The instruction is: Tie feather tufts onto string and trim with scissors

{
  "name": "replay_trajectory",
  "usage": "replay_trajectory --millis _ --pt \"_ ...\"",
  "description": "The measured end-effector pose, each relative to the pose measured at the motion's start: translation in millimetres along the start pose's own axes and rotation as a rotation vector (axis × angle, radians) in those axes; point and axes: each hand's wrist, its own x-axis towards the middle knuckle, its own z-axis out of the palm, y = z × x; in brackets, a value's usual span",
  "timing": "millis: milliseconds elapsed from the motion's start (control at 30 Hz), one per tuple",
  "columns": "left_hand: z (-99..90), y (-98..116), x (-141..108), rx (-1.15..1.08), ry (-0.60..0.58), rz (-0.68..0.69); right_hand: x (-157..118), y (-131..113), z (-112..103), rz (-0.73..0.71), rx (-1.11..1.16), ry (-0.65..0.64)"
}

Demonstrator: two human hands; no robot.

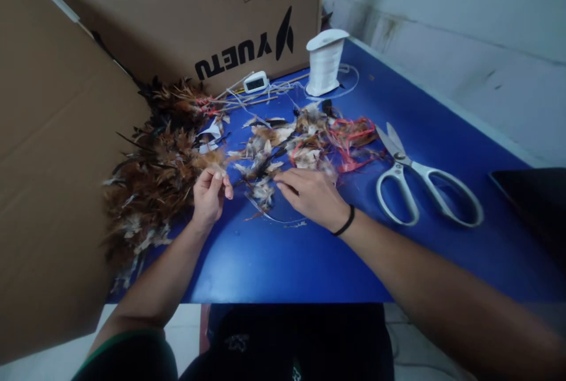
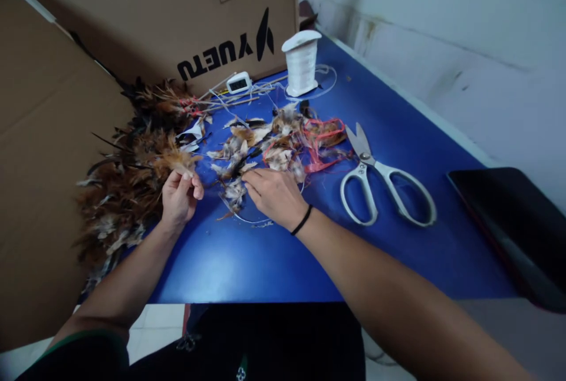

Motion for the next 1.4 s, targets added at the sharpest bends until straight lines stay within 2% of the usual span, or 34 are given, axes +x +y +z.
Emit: replay_trajectory --millis 167,267,400,500,633,800,1100,1400 --pt "2.3 1.1 0.6 -0.034 0.073 -0.026 -2.7 -6.0 3.5 -0.153 -0.028 -0.057" --pt "1.9 -0.2 0.0 -0.058 0.096 -0.055 -4.2 -11.6 4.4 -0.262 -0.037 -0.148" --pt "0.8 -2.0 -1.2 -0.079 0.119 -0.109 -6.4 -16.8 5.3 -0.263 -0.1 -0.3" --pt "-0.2 -2.5 -1.8 -0.082 0.12 -0.159 -7.7 -17.3 7.7 -0.233 -0.143 -0.354" --pt "-2.8 -3.3 -1.8 -0.079 0.12 -0.215 -11.0 -16.7 12.8 -0.208 -0.176 -0.327" --pt "-5.4 -5.8 -5.0 -0.039 0.112 -0.201 -14.1 -18.7 14.9 -0.197 -0.188 -0.297" --pt "-4.2 -4.5 -14.0 0.19 -0.064 -0.189 -15.3 -16.6 15.5 -0.146 -0.148 -0.245" --pt "-2.2 -0.3 -26.3 0.242 -0.115 -0.2 -15.3 -12.3 14.7 -0.181 -0.149 -0.146"
